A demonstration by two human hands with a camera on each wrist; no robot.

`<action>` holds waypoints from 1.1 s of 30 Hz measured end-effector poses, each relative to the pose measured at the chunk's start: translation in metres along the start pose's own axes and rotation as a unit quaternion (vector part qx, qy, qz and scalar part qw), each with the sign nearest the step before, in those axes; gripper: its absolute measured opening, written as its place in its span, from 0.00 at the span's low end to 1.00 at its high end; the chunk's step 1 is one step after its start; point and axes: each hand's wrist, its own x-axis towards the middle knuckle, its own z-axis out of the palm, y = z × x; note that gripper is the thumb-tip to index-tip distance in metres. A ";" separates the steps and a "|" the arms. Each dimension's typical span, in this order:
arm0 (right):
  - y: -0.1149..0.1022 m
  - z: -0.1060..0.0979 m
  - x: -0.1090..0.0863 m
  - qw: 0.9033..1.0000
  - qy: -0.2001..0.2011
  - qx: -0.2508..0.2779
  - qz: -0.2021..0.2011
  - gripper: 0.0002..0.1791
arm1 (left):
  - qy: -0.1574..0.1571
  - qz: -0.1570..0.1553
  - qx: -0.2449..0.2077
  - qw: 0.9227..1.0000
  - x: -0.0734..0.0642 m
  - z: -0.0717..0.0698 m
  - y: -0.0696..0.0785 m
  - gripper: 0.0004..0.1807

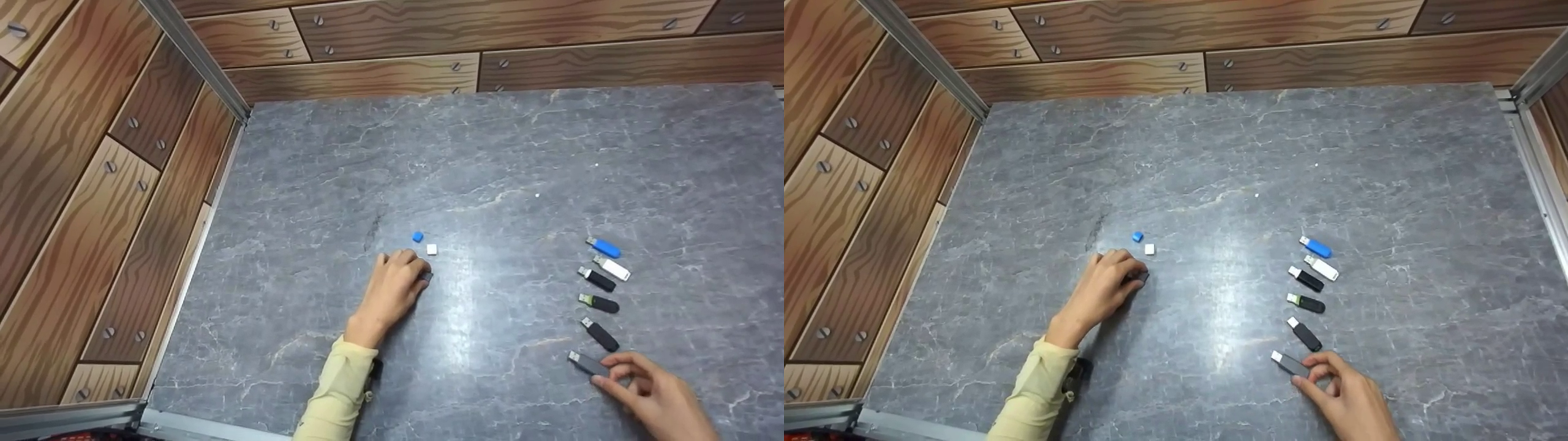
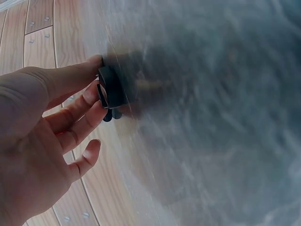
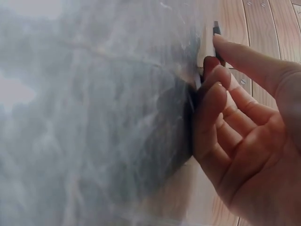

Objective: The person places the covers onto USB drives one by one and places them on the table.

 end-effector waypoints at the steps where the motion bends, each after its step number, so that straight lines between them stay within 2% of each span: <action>1: 0.000 0.000 0.000 1.000 0.001 0.003 0.001 0.23 | -0.001 0.000 0.001 1.000 0.000 0.000 0.000 0.09; 7: 0.000 0.000 0.000 0.999 0.004 0.024 -0.022 0.21 | -0.007 0.001 0.003 1.000 -0.001 0.000 0.001 0.08; 17: -0.004 0.002 0.004 0.999 0.001 0.035 -0.024 0.23 | -0.014 -0.001 -0.001 1.000 0.001 0.001 0.000 0.09; 22: -0.006 0.005 0.005 0.996 0.026 0.065 -0.060 0.19 | -0.012 0.006 -0.005 1.000 0.002 0.001 0.000 0.10; 27: -0.008 0.007 0.008 0.992 0.039 0.083 -0.091 0.16 | 0.009 0.025 -0.010 1.000 0.002 0.000 0.000 0.10; 33: -0.016 0.008 0.012 0.994 0.014 0.088 -0.067 0.17 | 0.042 0.056 -0.032 0.997 0.004 -0.008 0.001 0.12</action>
